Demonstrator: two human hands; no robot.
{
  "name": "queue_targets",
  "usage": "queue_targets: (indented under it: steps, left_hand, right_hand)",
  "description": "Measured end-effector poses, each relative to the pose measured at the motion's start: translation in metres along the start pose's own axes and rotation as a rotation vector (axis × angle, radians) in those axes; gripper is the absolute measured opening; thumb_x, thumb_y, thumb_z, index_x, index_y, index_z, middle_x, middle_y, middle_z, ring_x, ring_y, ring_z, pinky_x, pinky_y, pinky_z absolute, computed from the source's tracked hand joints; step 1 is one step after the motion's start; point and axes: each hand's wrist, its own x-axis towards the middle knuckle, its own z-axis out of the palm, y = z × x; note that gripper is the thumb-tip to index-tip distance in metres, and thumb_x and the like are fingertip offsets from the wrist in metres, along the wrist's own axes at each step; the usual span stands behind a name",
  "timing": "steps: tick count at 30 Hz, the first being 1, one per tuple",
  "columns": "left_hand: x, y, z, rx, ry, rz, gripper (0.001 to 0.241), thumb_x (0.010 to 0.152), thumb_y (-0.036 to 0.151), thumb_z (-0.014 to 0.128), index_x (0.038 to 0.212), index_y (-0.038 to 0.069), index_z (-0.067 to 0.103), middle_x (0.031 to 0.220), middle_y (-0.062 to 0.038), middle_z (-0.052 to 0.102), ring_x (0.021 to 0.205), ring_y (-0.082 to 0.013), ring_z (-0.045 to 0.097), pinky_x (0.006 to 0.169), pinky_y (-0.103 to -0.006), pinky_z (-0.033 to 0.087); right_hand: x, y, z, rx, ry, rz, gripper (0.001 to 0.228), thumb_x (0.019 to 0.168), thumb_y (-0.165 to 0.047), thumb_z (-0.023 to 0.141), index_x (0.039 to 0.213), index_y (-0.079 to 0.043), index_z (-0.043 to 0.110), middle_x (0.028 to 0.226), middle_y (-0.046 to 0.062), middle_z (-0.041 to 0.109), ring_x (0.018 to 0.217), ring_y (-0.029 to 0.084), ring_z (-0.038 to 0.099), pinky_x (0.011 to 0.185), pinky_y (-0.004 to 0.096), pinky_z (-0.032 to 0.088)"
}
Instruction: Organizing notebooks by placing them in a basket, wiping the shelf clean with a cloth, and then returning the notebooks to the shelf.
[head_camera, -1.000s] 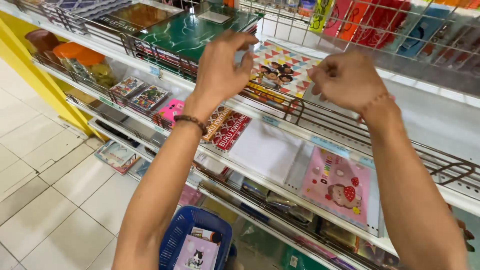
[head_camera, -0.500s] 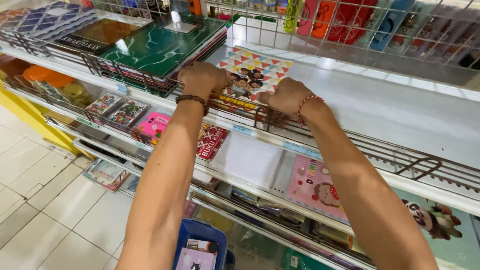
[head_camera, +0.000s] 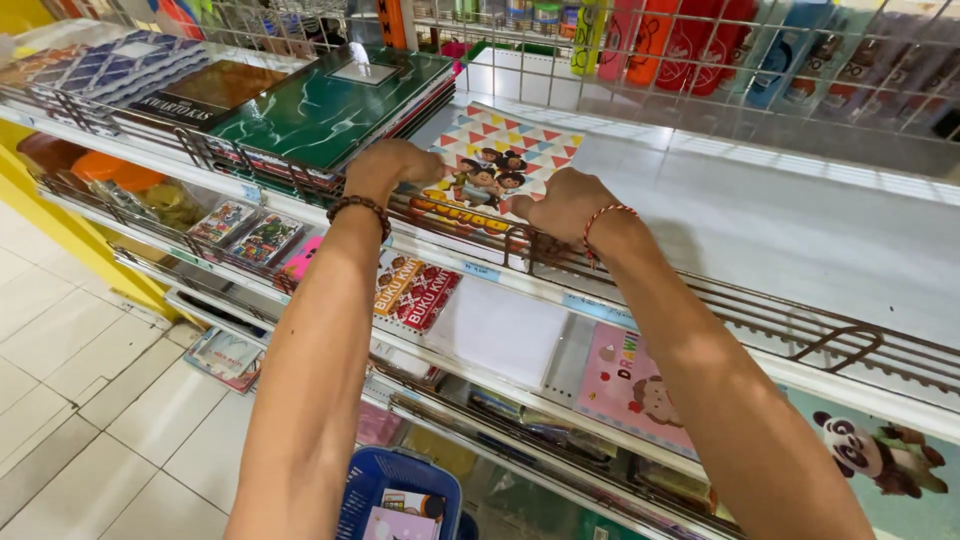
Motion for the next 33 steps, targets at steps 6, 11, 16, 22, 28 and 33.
queue_targets:
  steps: [6, 11, 16, 22, 28, 33]
  left_hand:
    - [0.053, -0.007, 0.005, -0.049, 0.014, 0.095, 0.045, 0.08, 0.031, 0.066, 0.109, -0.001, 0.077, 0.124, -0.023, 0.074, 0.115, -0.035, 0.072, 0.1, -0.0424, 0.056]
    - [0.037, 0.016, -0.01, -0.087, -0.047, 0.209, 0.057, 0.088, 0.056, 0.063, 0.109, 0.004, 0.071, 0.112, -0.015, 0.075, 0.103, -0.0304, 0.068, 0.098, -0.0445, 0.051]
    - [-0.006, 0.014, -0.018, -0.334, 0.036, 0.228, 0.058, 0.086, 0.051, 0.074, 0.113, 0.001, 0.068, 0.11, -0.013, 0.07, 0.087, -0.025, 0.067, 0.079, -0.042, 0.055]
    - [-0.029, 0.007, -0.022, -0.879, 0.142, 0.24, 0.043, 0.086, 0.032, 0.08, 0.106, -0.004, 0.068, 0.093, -0.011, 0.072, 0.072, -0.0172, 0.063, 0.057, -0.038, 0.05]
    - [-0.069, -0.008, -0.017, -1.229, 0.313, 0.415, 0.032, 0.089, 0.024, 0.076, 0.097, -0.006, 0.073, 0.083, -0.006, 0.073, 0.064, -0.0126, 0.062, 0.053, -0.0346, 0.049]
    - [-0.115, -0.027, -0.018, -1.365, 0.299, 0.363, 0.028, 0.094, 0.025, 0.068, 0.094, -0.002, 0.075, 0.075, -0.004, 0.071, 0.055, -0.0105, 0.053, 0.045, -0.0332, 0.033]
  right_hand:
    - [-0.001, -0.004, 0.001, 0.001, -0.015, 0.009, 0.084, 0.089, -0.069, 0.057, 0.104, 0.013, 0.069, 0.108, 0.032, 0.071, 0.103, 0.043, 0.071, 0.094, 0.046, 0.055]
    - [-0.003, -0.002, 0.002, 0.042, 0.053, 0.039, 0.081, 0.088, -0.066, 0.061, 0.106, 0.013, 0.069, 0.111, 0.032, 0.069, 0.107, 0.043, 0.068, 0.096, 0.044, 0.054]
    - [-0.017, -0.012, -0.006, 0.123, 0.055, 0.116, 0.077, 0.087, -0.065, 0.061, 0.104, 0.01, 0.072, 0.113, 0.031, 0.07, 0.11, 0.042, 0.068, 0.097, 0.044, 0.054]
    - [-0.01, -0.013, -0.005, 0.192, 0.11, 0.113, 0.084, 0.092, -0.066, 0.056, 0.121, 0.012, 0.062, 0.117, 0.034, 0.068, 0.113, 0.043, 0.067, 0.099, 0.044, 0.052]
    - [-0.018, -0.02, -0.012, 0.29, 0.172, 0.019, 0.099, 0.096, -0.066, 0.048, 0.156, 0.005, 0.016, 0.12, 0.039, 0.063, 0.115, 0.049, 0.064, 0.102, 0.044, 0.05]
    - [-0.048, -0.032, -0.025, 0.448, 0.237, -0.096, 0.1, 0.095, -0.059, 0.05, 0.164, -0.007, -0.001, 0.119, 0.032, 0.069, 0.115, 0.046, 0.066, 0.104, 0.04, 0.049]
